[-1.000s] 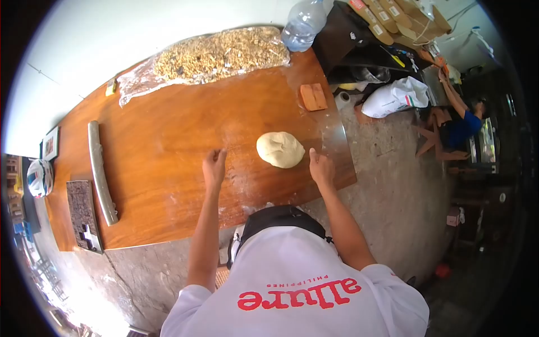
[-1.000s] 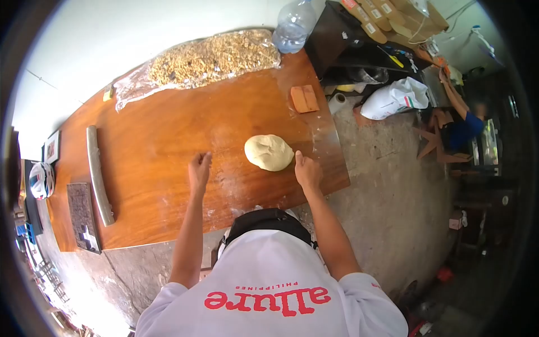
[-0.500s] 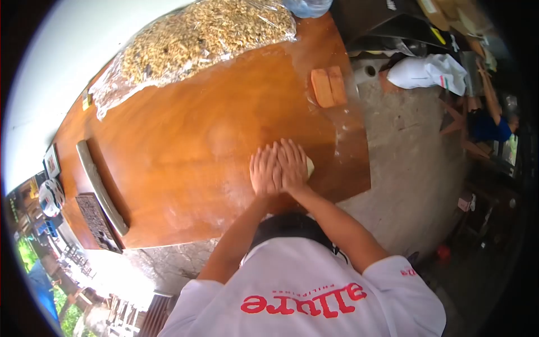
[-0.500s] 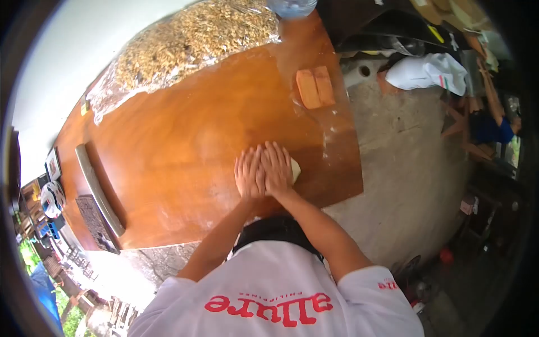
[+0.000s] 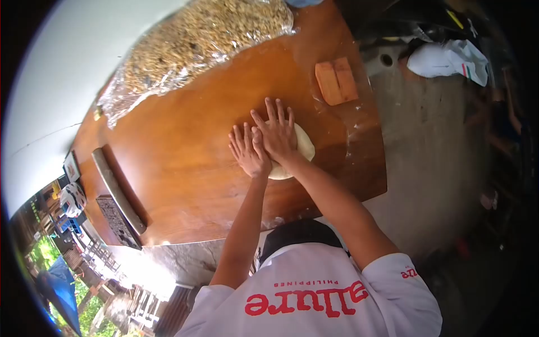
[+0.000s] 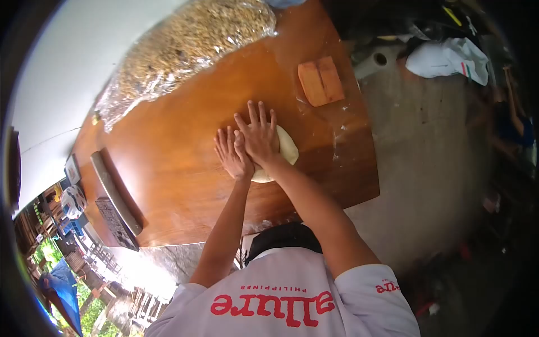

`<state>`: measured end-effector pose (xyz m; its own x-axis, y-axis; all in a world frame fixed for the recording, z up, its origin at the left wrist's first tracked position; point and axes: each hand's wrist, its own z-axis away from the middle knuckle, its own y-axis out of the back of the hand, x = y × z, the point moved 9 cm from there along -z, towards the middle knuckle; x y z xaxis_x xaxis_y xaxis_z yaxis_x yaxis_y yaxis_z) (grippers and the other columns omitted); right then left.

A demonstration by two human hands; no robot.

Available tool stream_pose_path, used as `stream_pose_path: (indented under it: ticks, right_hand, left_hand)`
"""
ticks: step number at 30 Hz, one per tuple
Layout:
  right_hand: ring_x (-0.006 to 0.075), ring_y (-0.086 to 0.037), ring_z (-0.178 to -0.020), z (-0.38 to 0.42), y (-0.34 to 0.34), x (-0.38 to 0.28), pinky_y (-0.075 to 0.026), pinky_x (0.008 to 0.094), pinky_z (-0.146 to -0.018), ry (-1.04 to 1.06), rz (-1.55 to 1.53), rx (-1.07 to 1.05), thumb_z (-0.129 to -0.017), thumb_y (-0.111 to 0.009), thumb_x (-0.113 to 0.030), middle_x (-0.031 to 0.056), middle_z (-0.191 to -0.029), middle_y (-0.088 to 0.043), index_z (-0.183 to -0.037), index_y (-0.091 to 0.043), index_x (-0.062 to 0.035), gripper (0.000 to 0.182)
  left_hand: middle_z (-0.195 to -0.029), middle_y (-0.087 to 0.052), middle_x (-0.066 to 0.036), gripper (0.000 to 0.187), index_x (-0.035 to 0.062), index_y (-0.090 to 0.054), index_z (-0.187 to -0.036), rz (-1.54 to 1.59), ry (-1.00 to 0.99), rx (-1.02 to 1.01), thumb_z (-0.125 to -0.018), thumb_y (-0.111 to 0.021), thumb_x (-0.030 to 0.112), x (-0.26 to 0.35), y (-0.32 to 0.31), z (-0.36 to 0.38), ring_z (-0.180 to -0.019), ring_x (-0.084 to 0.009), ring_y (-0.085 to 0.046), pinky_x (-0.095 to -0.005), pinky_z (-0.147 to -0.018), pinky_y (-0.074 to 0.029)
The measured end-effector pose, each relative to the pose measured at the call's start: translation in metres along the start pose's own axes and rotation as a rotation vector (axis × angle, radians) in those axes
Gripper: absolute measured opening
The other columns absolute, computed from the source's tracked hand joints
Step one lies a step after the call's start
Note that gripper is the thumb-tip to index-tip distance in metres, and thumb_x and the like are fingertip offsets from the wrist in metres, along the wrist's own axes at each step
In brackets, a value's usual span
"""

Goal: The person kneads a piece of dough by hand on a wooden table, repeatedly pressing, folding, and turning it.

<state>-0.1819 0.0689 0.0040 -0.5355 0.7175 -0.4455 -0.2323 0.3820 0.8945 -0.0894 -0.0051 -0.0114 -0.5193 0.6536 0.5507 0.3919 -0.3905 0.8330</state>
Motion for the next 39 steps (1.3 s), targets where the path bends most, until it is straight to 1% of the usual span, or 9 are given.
stream_pose_path:
  ticks: [4,8,13,16,19,22,23,25,39]
  right_hand:
    - [0.0388,-0.028,-0.149,-0.002,-0.04,0.051,-0.021,0.0483,-0.122,0.14,-0.656,-0.356,-0.102,-0.046,-0.043,0.0228,-0.152,-0.044,-0.14,-0.058,-0.0118,0.051]
    - [0.0384,-0.038,-0.143,0.063,0.008,0.127,-0.03,0.0412,-0.119,-0.417,-0.917,-0.069,-0.102,-0.049,-0.034,0.0258,-0.145,-0.05,-0.139,-0.057,-0.0058,0.047]
    - [0.0399,-0.034,-0.145,0.146,0.008,-0.02,-0.024,0.0513,-0.121,-0.2,0.128,0.247,-0.097,-0.053,-0.038,0.0288,-0.153,-0.038,-0.146,-0.039,0.0084,0.069]
    - [0.0416,-0.027,-0.148,0.181,0.0,-0.083,-0.018,0.053,-0.123,-0.009,0.039,0.154,-0.096,-0.053,-0.039,0.0305,-0.156,-0.032,-0.148,-0.036,0.0095,0.074]
    - [0.031,-0.064,-0.119,0.119,-0.033,-0.055,-0.049,0.0484,-0.099,0.121,0.113,-0.526,-0.095,-0.052,-0.034,0.0259,-0.121,-0.066,-0.121,-0.066,0.0005,0.045]
    - [0.0315,-0.072,-0.098,0.034,0.056,0.002,-0.054,0.0491,-0.081,-0.463,-0.794,-0.384,-0.1,-0.051,-0.033,0.0222,-0.09,-0.072,-0.103,-0.069,-0.0016,0.037]
    - [0.0315,-0.072,-0.098,0.029,0.045,0.001,-0.054,0.0491,-0.081,-0.461,-0.787,-0.39,-0.1,-0.051,-0.033,0.0222,-0.09,-0.072,-0.103,-0.069,-0.0016,0.037]
    - [0.0344,-0.067,-0.107,0.016,0.09,-0.01,-0.052,0.0524,-0.086,-0.093,-0.315,0.44,-0.097,-0.055,-0.031,0.0202,-0.109,-0.07,-0.108,-0.067,-0.0029,0.032]
    - [0.0437,-0.051,-0.126,0.209,0.037,-0.062,-0.036,0.0562,-0.109,0.244,-0.274,0.203,-0.088,-0.06,-0.015,0.0209,-0.133,-0.054,-0.124,-0.057,-0.0059,0.037]
  left_hand:
    - [-0.157,-0.04,-0.015,0.058,0.01,-0.049,-0.148,0.188,-0.009,-0.096,-0.107,-0.028,0.046,-0.005,0.011,0.023,-0.149,-0.0346,-0.029,-0.0481,-0.121,-0.019]
    - [-0.147,-0.049,-0.02,0.054,0.0071,-0.05,-0.146,0.364,-0.001,-0.186,-0.107,-0.036,0.041,-0.006,0.036,0.077,-0.136,-0.0383,-0.046,-0.0462,-0.112,-0.036]
    - [-0.126,-0.064,-0.023,0.056,0.0004,-0.051,-0.143,0.506,0.182,-0.252,-0.107,-0.041,0.042,-0.031,0.059,0.111,-0.122,-0.0354,-0.059,-0.0408,-0.106,-0.043]
    - [-0.112,-0.069,-0.014,0.056,-0.0019,-0.061,-0.132,0.606,0.298,-0.126,-0.103,-0.048,0.045,-0.093,0.066,0.106,-0.098,-0.0212,-0.064,-0.0329,-0.086,-0.05]
    - [-0.113,-0.069,-0.015,0.057,-0.0023,-0.064,-0.128,0.6,0.439,-0.311,-0.102,-0.051,0.047,-0.123,0.077,0.093,-0.099,-0.0213,-0.063,-0.0322,-0.087,-0.049]
    - [-0.117,-0.069,-0.019,0.061,-0.003,-0.064,-0.127,0.56,0.31,-0.385,-0.1,-0.052,0.05,-0.126,0.074,0.059,-0.108,-0.0286,-0.065,-0.0384,-0.091,-0.049]
    - [-0.117,-0.069,-0.019,0.061,-0.003,-0.064,-0.127,0.567,0.316,-0.382,-0.1,-0.052,0.05,-0.114,0.073,0.05,-0.108,-0.0286,-0.065,-0.0384,-0.091,-0.049]
    - [-0.119,-0.067,-0.027,0.058,-0.0042,-0.061,-0.128,0.457,0.203,-0.232,-0.102,-0.047,0.046,-0.068,0.085,0.03,-0.117,-0.043,-0.06,-0.0444,-0.1,-0.046]
    - [-0.147,-0.049,-0.016,0.047,0.0056,-0.053,-0.138,0.245,-0.382,-0.035,-0.099,-0.046,0.031,-0.017,0.046,0.156,-0.139,-0.038,-0.041,-0.0546,-0.116,-0.028]
